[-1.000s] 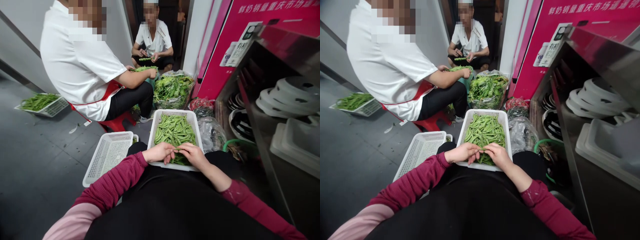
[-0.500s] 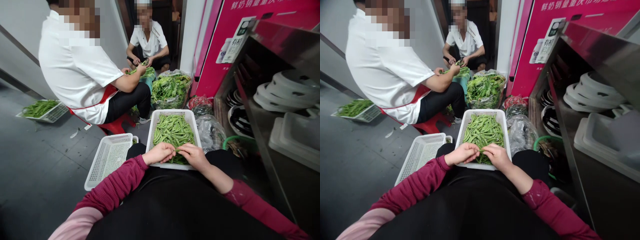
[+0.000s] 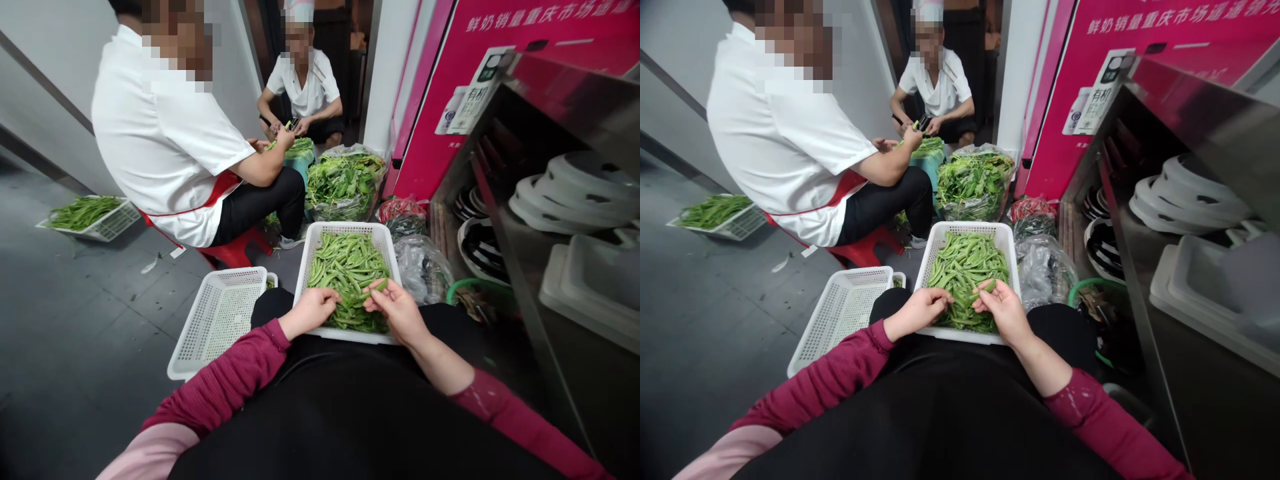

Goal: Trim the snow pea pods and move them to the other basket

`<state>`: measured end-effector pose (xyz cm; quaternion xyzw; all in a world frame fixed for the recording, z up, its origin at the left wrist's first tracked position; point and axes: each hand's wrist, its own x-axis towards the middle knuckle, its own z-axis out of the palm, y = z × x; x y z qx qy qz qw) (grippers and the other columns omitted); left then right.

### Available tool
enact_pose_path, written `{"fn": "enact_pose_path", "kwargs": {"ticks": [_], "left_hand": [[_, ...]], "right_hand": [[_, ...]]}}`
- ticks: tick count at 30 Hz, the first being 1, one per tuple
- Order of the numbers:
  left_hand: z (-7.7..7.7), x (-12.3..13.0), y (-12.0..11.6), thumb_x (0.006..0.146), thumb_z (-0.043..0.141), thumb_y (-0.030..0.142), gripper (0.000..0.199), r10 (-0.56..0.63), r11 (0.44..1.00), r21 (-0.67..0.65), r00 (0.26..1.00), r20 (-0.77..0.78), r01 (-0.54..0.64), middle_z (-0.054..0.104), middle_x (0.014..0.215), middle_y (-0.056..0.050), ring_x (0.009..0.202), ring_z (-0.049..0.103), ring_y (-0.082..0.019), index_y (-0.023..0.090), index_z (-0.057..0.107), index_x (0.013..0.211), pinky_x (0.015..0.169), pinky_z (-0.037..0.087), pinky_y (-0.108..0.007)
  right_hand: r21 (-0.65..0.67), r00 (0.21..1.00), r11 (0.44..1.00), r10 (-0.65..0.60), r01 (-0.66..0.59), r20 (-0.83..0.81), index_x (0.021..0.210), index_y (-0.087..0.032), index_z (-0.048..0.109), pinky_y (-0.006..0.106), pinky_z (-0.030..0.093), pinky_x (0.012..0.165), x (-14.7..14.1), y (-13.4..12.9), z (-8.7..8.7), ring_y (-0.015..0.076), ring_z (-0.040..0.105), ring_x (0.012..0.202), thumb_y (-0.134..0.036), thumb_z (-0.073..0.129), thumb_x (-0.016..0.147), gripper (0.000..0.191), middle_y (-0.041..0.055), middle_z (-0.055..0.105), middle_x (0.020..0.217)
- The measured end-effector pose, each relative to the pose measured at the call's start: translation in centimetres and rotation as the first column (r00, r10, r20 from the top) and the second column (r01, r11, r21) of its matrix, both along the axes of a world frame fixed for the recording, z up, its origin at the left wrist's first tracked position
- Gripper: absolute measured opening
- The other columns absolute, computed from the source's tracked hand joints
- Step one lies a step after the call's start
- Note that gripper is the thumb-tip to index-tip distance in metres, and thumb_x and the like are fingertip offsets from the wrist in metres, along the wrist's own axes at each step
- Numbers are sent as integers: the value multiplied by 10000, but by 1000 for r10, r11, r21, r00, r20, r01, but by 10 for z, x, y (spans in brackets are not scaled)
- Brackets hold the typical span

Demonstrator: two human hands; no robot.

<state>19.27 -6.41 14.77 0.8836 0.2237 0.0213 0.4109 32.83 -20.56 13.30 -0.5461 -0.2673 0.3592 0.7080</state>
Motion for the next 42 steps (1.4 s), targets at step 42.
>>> {"fn": "enact_pose_path", "kwargs": {"ticks": [42], "left_hand": [[-32, -16, 15, 679, 321, 194, 248, 135, 967, -208, 987, -81, -149, 404, 396, 33, 384, 362, -67, 138, 517, 538, 424, 295, -184]], "right_hand": [[-736, -48, 665, 745, 129, 665, 829, -210, 584, 237, 374, 565, -15, 27, -51, 152, 573, 704, -270, 429, 814, 167, 45, 552, 872]]}}
